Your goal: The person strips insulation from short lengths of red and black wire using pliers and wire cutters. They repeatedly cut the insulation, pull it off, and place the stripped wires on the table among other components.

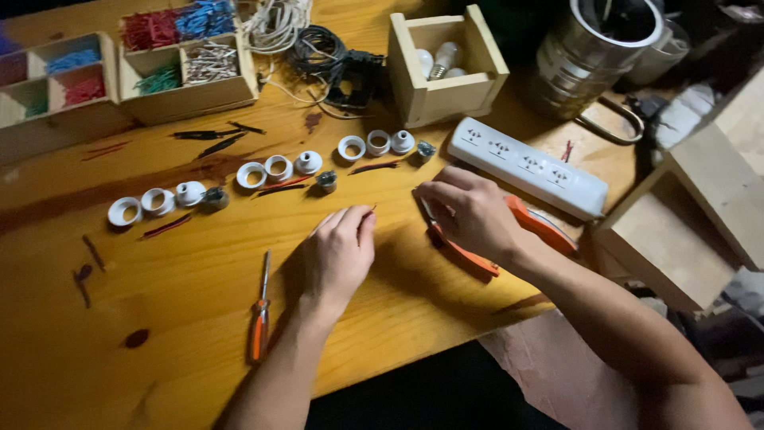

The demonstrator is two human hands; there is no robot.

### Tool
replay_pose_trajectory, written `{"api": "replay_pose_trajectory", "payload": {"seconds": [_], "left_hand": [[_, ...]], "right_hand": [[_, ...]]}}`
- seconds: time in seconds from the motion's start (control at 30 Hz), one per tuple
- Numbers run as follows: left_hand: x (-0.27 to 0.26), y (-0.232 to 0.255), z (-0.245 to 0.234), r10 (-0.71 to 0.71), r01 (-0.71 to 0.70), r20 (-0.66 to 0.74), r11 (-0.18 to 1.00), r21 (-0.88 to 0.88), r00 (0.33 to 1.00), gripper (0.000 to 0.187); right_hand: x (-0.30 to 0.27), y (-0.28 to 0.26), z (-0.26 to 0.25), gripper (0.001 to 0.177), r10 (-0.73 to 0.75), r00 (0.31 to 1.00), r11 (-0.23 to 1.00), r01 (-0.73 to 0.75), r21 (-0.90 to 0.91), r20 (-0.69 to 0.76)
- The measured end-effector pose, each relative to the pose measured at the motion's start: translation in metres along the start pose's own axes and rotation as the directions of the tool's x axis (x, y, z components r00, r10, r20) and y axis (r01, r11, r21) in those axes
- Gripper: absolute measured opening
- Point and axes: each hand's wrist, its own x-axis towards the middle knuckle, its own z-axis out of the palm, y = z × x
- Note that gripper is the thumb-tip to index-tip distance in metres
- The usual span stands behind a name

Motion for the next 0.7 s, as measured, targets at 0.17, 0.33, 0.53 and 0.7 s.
{"api": "replay_pose_trajectory", "payload": {"seconds": [0.17,0.33,0.53,0.7], "left_hand": [[-0.001,-0.008,0.002,-0.026,0.027,-0.040,0.999,0.044,0.999,0.011],[0.004,-0.002,-0.005,-0.245,0.229,-0.033,0.941,-0.248,0.969,0.015],[0.006,-0.002,-0.007,-0.258,0.233,-0.069,0.938,-0.255,0.964,0.019],[0.006,-0.011,0.005,-0.305,0.257,-0.033,0.850,-0.459,0.952,0.019]], "right_hand": [[0.010,0.012,0.006,0.017,0.081,0.995,0.993,-0.086,0.075,0.058],[0.036,0.033,0.029,0.019,0.071,0.992,0.993,-0.081,0.090,0.107],[0.092,0.050,0.066,0.011,0.036,0.994,0.997,-0.044,0.064,0.108],[0.127,0.092,0.125,0.017,0.010,0.994,1.000,-0.009,-0.005,0.105]]}}
